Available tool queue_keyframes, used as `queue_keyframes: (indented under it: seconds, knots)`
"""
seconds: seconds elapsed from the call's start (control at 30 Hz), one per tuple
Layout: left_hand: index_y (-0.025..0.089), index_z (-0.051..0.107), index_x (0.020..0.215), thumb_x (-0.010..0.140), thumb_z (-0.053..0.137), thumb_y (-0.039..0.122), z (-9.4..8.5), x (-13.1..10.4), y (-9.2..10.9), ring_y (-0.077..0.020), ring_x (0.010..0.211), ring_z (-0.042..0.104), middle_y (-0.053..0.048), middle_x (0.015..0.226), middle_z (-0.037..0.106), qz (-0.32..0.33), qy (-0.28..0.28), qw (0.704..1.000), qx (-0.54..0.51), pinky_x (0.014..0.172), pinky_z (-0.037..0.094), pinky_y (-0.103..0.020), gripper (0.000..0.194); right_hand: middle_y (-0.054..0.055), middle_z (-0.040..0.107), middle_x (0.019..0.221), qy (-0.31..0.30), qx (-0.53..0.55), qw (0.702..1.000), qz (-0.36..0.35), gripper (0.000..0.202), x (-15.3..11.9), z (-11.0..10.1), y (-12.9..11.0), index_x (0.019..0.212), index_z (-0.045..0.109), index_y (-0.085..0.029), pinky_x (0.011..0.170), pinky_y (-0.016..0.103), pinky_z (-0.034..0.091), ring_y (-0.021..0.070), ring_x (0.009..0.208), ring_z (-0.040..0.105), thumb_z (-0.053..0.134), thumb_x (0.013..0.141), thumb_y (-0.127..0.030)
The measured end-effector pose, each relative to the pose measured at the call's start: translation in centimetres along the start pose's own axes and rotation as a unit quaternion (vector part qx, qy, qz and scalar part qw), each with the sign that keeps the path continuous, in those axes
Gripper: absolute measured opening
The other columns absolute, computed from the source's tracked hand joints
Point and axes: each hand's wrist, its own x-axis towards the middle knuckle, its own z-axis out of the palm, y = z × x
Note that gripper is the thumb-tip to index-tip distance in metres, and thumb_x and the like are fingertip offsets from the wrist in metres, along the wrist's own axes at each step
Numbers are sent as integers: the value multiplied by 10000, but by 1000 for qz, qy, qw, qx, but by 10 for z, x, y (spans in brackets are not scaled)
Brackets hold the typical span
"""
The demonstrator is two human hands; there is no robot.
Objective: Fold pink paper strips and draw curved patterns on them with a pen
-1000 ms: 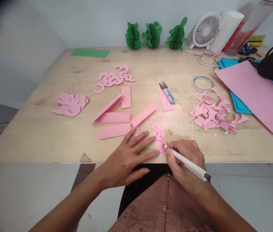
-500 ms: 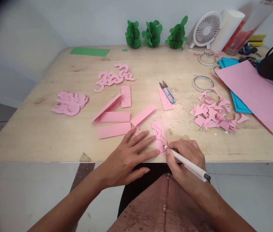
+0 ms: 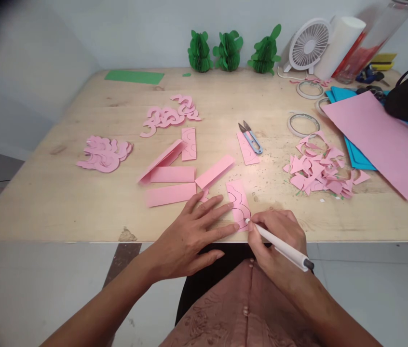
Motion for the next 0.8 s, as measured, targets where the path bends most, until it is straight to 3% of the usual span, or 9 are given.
queue_keyframes:
  seconds: [0.47, 0.6, 0.7, 0.8]
  knots:
    - [330, 446, 1420, 935, 515, 444, 0, 0, 0, -303, 1468, 243, -45, 1538, 390, 2, -4, 1000, 5, 1192, 97, -599, 503, -14, 682, 710, -10, 17, 1000, -2, 69, -2, 2, -3, 819, 607, -210, 661, 300, 448, 140, 641, 607, 580, 861, -162]
    - [327, 463, 1406, 930, 525, 436, 0, 0, 0, -303, 1467, 245, -45, 1543, 383, 0, -2, 1000, 3, 1193, 101, -597, 493, -1, 685, 725, -5, 22, 999, 38, 79, -2, 0, -4, 823, 618, -224, 638, 305, 463, 159, 664, 619, 572, 887, -221]
    - [325, 490, 1381, 922, 536, 433, 1, 0, 0, -303, 1468, 245, -40, 1549, 375, 0, -1, 1000, 0, 1196, 98, -593, 474, 18, 705, 805, -3, 28, 997, 76, 87, -3, -3, -2, 881, 640, -231, 647, 311, 487, 179, 733, 645, 566, 905, -268]
    - [322, 491, 1379, 921, 542, 428, 1, 0, 0, -303, 1469, 240, -37, 1551, 371, 0, -2, 1000, 0, 1198, 95, -591, 473, 36, 729, 899, -14, 44, 998, 37, 126, -3, -3, 2, 997, 647, -227, 723, 343, 504, 199, 809, 674, 563, 904, -223]
